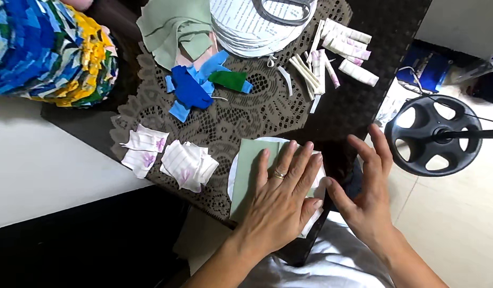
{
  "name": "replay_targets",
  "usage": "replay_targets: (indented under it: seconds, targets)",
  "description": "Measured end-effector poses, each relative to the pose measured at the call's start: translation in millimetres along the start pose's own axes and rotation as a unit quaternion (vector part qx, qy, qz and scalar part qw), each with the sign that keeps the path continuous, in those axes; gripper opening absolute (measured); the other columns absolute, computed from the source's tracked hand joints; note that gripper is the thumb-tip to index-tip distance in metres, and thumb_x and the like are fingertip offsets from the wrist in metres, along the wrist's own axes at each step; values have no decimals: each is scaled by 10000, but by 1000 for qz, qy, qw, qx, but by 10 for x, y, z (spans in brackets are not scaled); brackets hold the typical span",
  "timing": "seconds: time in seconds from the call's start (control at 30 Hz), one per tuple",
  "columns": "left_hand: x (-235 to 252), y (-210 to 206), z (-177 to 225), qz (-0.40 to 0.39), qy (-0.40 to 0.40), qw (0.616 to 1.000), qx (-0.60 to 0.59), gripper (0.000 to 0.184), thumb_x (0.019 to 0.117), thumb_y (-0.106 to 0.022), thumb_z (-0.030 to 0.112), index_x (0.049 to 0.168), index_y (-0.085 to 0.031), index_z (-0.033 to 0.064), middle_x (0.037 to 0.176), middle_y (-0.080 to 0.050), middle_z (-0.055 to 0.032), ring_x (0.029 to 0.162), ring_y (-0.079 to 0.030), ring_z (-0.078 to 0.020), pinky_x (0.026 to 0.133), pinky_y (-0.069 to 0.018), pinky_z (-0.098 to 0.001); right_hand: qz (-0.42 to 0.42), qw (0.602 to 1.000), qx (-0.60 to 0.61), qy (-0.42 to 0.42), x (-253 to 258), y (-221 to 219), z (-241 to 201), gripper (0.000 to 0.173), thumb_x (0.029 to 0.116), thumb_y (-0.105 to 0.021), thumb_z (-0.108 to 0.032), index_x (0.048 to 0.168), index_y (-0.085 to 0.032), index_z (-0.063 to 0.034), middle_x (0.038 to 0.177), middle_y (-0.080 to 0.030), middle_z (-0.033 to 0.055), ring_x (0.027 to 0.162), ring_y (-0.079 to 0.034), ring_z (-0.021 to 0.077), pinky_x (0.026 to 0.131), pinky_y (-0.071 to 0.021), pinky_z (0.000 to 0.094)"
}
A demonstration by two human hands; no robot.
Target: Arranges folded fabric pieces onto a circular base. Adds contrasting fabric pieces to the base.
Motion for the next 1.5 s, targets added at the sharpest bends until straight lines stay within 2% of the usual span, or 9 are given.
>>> replay_targets:
  seconds: [0.23,0.37,0.57,0.7,0.8,0.93,1.2,1.33,1.5]
  targets:
    - [-10,147,-68,37,41,991,-118,589,1107,-254,476,1564,-416,143,1626,-390,-123,1543,-284,-281,1216,-157,-627,-44,988,143,-32,9,75,47,544,971,-593,-308,1482,-488,-158,1712,-153,114,1574,-166,239,1246,-246,471]
    - [-7,318,-199,111,175,967,-147,353,995,-579,323,1267,-646,109,1522,-503,-147,1469,-388,-331,1153,-339,-566,-33,991,130,-28,2,44,23,587,948,-636,-350,1486,-488,-168,1710,-156,122,1575,-163,259,1240,-250,500]
    - [-27,276,-254,122,266,946,-136,263,910,-684,373,1010,-720,133,1421,-534,-157,1278,-505,-318,1010,-422,-506,-37,991,128,-20,1,14,37,553,970,-573,-329,1495,-476,-186,1716,-119,118,1576,-152,241,1240,-248,479]
    - [-13,263,-224,131,250,951,-127,289,917,-688,350,1063,-713,102,1418,-539,-183,1283,-511,-357,1009,-422,-543,-37,991,126,-15,-5,21,58,554,969,-552,-321,1496,-477,-168,1715,-125,128,1578,-151,249,1251,-235,479]
    - [-25,232,-26,106,167,978,-72,463,1009,-537,443,1307,-666,112,1516,-482,-247,1438,-373,-507,1108,-279,-724,-33,990,134,-5,14,49,61,566,985,-560,-369,1490,-491,-123,1698,-177,156,1558,-214,239,1236,-269,435]
    - [-30,67,166,34,104,993,-39,706,1014,-365,618,1540,-476,160,1586,-445,-154,1483,-358,-438,1140,-194,-748,-18,986,167,15,69,139,71,579,995,-596,-374,1461,-493,-46,1636,-329,140,1502,-330,186,1202,-343,360]
    - [-8,7,263,66,136,988,-41,738,943,-537,603,1525,-499,150,1578,-459,-151,1463,-401,-416,1152,-261,-685,5,986,147,83,213,307,-21,526,996,-618,-331,1436,-508,-64,1597,-395,55,1485,-347,127,1182,-363,312]
    - [-16,36,255,57,134,987,-62,717,976,-507,577,1547,-465,147,1602,-428,-140,1499,-351,-390,1171,-226,-675,-19,982,114,148,329,227,-303,492,1004,-594,-299,1414,-529,-36,1589,-394,109,1495,-333,134,1195,-349,310]
    - [-14,43,298,63,159,976,-136,623,999,-519,486,1470,-546,79,1560,-477,-158,1494,-356,-390,1178,-244,-655,-110,954,-18,277,625,-146,-948,321,1011,-548,-295,1164,-722,-73,1250,-678,142,1281,-548,278,1081,-404,463]
Point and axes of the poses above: each hand's wrist, its own x-axis towards the middle knuckle, its own y-axis out of the back of the hand, z = x × y, the point moved 2 cm from there along x, towards the middle knuckle
